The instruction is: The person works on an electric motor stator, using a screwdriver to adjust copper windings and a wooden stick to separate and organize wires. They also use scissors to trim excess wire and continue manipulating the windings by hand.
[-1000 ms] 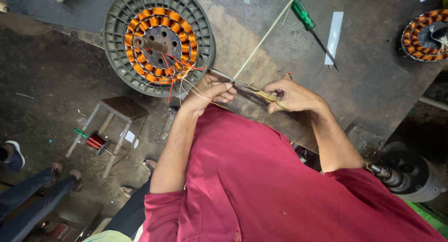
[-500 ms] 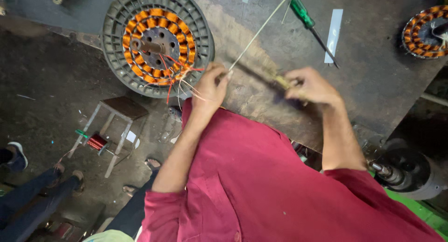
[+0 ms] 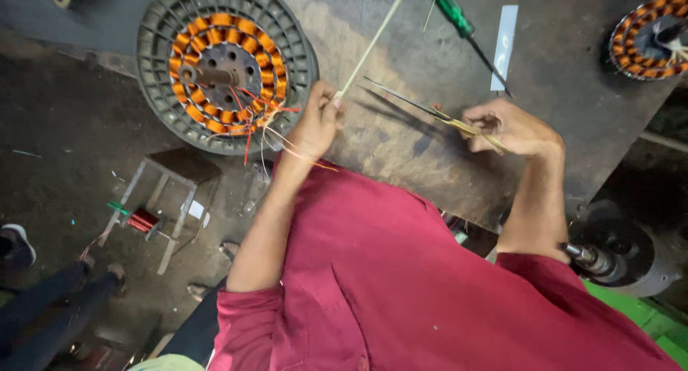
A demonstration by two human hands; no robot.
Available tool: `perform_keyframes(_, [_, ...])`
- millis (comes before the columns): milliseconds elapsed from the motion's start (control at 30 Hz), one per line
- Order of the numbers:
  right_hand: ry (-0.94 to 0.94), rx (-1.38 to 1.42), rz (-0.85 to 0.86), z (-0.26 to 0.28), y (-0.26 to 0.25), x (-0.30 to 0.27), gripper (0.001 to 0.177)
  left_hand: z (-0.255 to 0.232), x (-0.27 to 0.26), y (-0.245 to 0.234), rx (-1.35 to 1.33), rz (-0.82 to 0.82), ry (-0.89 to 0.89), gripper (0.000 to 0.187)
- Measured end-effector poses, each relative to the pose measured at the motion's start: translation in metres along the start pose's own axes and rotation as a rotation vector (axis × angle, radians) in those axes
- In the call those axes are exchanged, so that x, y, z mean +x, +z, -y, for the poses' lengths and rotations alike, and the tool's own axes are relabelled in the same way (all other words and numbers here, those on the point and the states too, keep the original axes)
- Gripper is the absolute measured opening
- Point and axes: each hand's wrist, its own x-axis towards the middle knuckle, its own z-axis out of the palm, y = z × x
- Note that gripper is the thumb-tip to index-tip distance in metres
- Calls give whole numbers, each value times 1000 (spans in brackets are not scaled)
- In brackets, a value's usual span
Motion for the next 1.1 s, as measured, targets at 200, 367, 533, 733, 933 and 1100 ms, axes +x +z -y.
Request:
perform_keyframes(200, [-141, -22, -65, 13, 27, 33, 27, 5, 3, -3, -428, 204, -168, 18])
perform_keyframes(367, [-193, -53, -93, 22, 37, 40, 37, -4, -2, -6, -546, 209, -200, 17])
perform_keyframes(533, [-207, -30, -83, 18, 37, 39, 38, -8, -3, -4, -553, 204, -194, 21])
perform_keyframes(733, [-188, 49, 90, 6, 29, 41, 37, -12, -4, -7, -516, 262, -143, 29])
perform_keyframes(933, [-173, 122, 124, 8, 40, 48, 9, -23, -9, -10, -439, 300, -171, 31])
perform_keyframes(1100, [-174, 170, 128, 16, 42, 47, 16, -27, -9, -12, -444, 312, -175, 32])
